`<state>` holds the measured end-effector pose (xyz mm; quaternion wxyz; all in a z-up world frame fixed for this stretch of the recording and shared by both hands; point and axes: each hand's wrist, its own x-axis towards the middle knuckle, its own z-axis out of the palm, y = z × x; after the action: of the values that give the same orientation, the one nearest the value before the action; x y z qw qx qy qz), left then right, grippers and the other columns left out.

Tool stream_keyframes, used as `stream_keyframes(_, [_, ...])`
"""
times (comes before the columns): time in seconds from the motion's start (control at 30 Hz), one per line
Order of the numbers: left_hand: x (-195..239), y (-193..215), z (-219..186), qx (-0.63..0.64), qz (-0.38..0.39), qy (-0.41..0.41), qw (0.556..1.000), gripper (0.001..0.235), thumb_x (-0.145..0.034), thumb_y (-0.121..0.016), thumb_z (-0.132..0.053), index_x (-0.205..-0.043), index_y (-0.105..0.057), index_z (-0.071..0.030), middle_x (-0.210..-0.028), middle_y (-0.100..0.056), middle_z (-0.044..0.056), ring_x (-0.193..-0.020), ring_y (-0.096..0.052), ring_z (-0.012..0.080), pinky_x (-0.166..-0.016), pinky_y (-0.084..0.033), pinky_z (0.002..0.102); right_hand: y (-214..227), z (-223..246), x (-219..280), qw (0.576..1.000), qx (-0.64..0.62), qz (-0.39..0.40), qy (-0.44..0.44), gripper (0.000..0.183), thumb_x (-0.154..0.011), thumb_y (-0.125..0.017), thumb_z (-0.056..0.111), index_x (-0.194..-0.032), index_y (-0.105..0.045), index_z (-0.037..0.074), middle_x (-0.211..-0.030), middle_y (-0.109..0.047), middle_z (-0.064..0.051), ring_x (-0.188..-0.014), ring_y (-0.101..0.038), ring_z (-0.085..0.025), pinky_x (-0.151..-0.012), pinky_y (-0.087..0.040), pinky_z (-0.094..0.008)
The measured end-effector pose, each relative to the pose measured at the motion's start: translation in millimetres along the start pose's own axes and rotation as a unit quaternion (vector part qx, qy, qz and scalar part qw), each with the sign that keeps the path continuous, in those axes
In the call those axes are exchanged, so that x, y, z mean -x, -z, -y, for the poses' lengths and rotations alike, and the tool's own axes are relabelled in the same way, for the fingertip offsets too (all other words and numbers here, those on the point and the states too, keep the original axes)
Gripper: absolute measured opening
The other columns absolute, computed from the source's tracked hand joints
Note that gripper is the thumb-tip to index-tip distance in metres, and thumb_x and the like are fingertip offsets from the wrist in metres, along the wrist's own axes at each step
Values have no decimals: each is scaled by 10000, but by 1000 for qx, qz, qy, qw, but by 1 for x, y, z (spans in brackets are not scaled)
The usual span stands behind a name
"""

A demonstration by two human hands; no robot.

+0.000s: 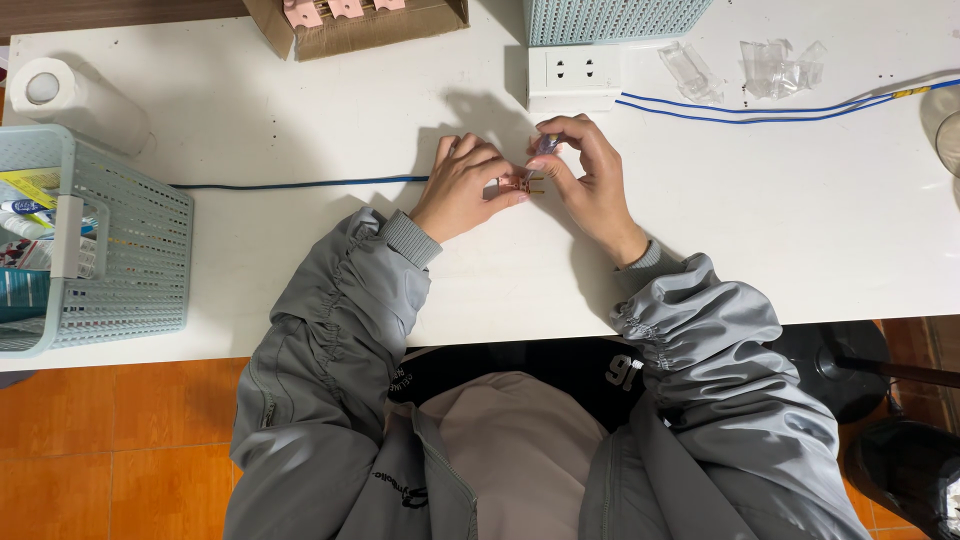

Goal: Assembling an electrical plug by connecting wires to terminals using a screwdriver.

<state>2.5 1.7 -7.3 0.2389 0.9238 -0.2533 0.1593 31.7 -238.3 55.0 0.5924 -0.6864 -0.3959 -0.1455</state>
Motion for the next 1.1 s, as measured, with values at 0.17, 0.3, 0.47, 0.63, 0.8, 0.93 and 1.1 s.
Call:
stream_keyframes(0.17, [-2, 7, -8, -22, -3, -25, 999, 356, -1118, -767, -555, -1230, -814, -220, -1053, -721, 25, -1161, -602, 224, -1102, -369, 515, 18, -11, -4, 998, 60, -7, 29, 295, -1255, -522, 4, -1538, -583, -53, -1134, -626, -211, -997, -680, -344, -988, -587, -569])
stream_keyframes(0.3, [-4, 7, -6, -76, -70, -83, 991, 399, -1089, -798, -578, -1300, -791, -240, -1136, -734, -30, -1092, -608, 251, -1029, -402, 468, 37, -8, -13, 970, 214, 116, -1, 362, -1290, -548, 155, -1623, -566, 12, -1488, -716, -191, -1075, -611, -323, -1070, -464, -497])
stream_keyframes(0.47, [-3, -1, 25, -77, -136, -58, 986, 229, -1191, -704, -445, -1331, -771, -278, -998, -676, -43, -1129, -612, 196, -1064, -392, 502, 42, -16, -12, 906, 331, 238, -114, 637, -1146, -774, 458, -1543, -694, -33, -968, -738, -230, -956, -689, -385, -961, -489, -509])
stream_keyframes(0.63, [-2, 16, 31, -87, -156, -22, 984, 157, -1179, -728, -423, -1259, -792, -304, -947, -645, -97, -1105, -585, 159, -1055, -385, 471, 41, -27, -12, 905, 336, 231, -122, 512, -1173, -754, 442, -1421, -780, -5, -944, -744, -197, -934, -699, -354, -925, -492, -472])
stream_keyframes(0.8, [1, 20, 29, -87, -142, 7, 986, 101, -1165, -755, -356, -1208, -799, -276, -933, -640, -66, -1099, -584, 182, -1055, -374, 461, 45, -37, -7, 927, 305, 201, -87, 458, -1145, -843, 420, -1347, -802, 10, -896, -703, -143, -893, -667, -319, -894, -483, -428])
stream_keyframes(0.93, [4, 19, 33, -78, -127, 40, 988, 59, -1127, -816, -307, -1159, -815, -257, -927, -654, -54, -1088, -591, 196, -1037, -374, 476, 42, -31, -3, 958, 203, 192, -62, 417, -1081, -928, 338, -1313, -819, 10, -958, -725, -170, -951, -694, -359, -920, -492, -449])
stream_keyframes(1.1, [5, 15, 34, -66, -103, 64, 990, 74, -1132, -816, -332, -1172, -811, -270, -937, -642, -72, -1098, -586, 188, -1037, -375, 483, 29, -9, -8, 958, 163, 230, -43, 406, -1027, -955, 297, -1270, -834, -4, -977, -732, -184, -965, -698, -372, -951, -482, -473])
